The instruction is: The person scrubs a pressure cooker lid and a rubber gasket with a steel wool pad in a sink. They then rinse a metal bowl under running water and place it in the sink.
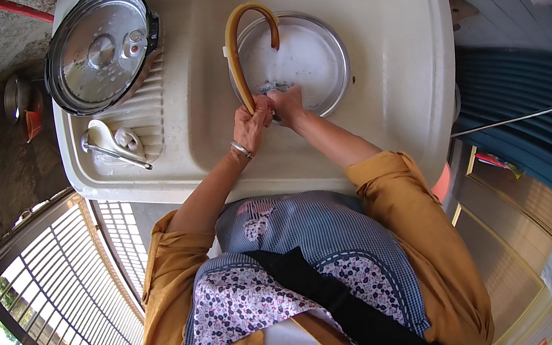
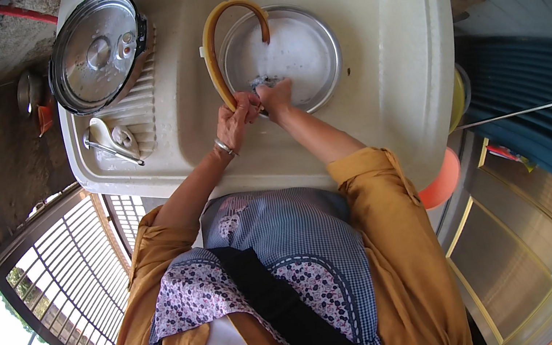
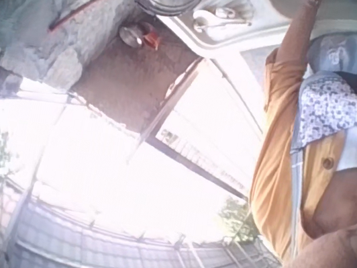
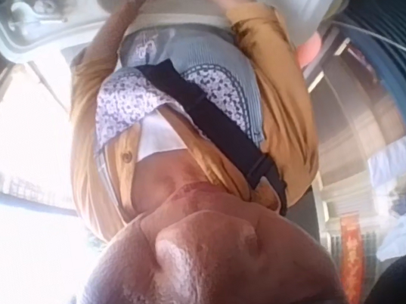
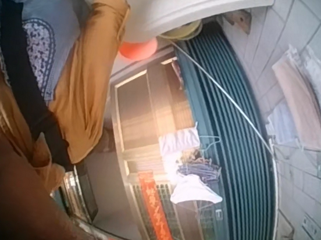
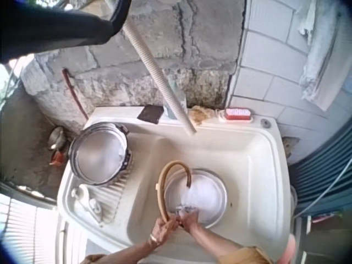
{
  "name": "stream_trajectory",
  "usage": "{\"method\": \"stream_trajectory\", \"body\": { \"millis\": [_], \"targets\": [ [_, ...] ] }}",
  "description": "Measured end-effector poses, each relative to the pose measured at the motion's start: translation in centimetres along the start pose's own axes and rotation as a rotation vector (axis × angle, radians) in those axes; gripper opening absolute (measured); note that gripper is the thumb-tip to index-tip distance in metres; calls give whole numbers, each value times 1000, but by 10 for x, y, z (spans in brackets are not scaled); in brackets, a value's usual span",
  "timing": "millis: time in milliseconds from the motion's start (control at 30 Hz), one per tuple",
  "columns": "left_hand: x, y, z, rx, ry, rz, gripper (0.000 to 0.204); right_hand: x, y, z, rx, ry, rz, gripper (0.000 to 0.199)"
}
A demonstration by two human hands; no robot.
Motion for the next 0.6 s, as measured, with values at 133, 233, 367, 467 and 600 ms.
{"method": "stream_trajectory", "body": {
  "millis": [133,233,367,467,600],
  "targets": [
    [-5,1,3,-83,266,-61,40,-5,-34,16,-250,850,412,32],
    [7,29,13,-159,266,-228,37,-32,-52,1,-262,999,403,32],
    [28,64,-2,216,160,-74,25,-8,-58,19,-318,1025,191,24],
    [26,48,-8,345,31,-31,24,38,-43,44,-32,600,128,17],
    [-8,-7,-10,-43,163,-67,25,36,-33,41,-103,820,119,17]
  ]
}}
Point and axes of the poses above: each hand's wrist, its own z-axis away from the middle knuckle, its own x-axis out of the palm, y = z × x, the point moved 5 cm from there along -z, towards the middle knuckle, and after that the axes turned 12 degrees about z, right-handed, at the moved point
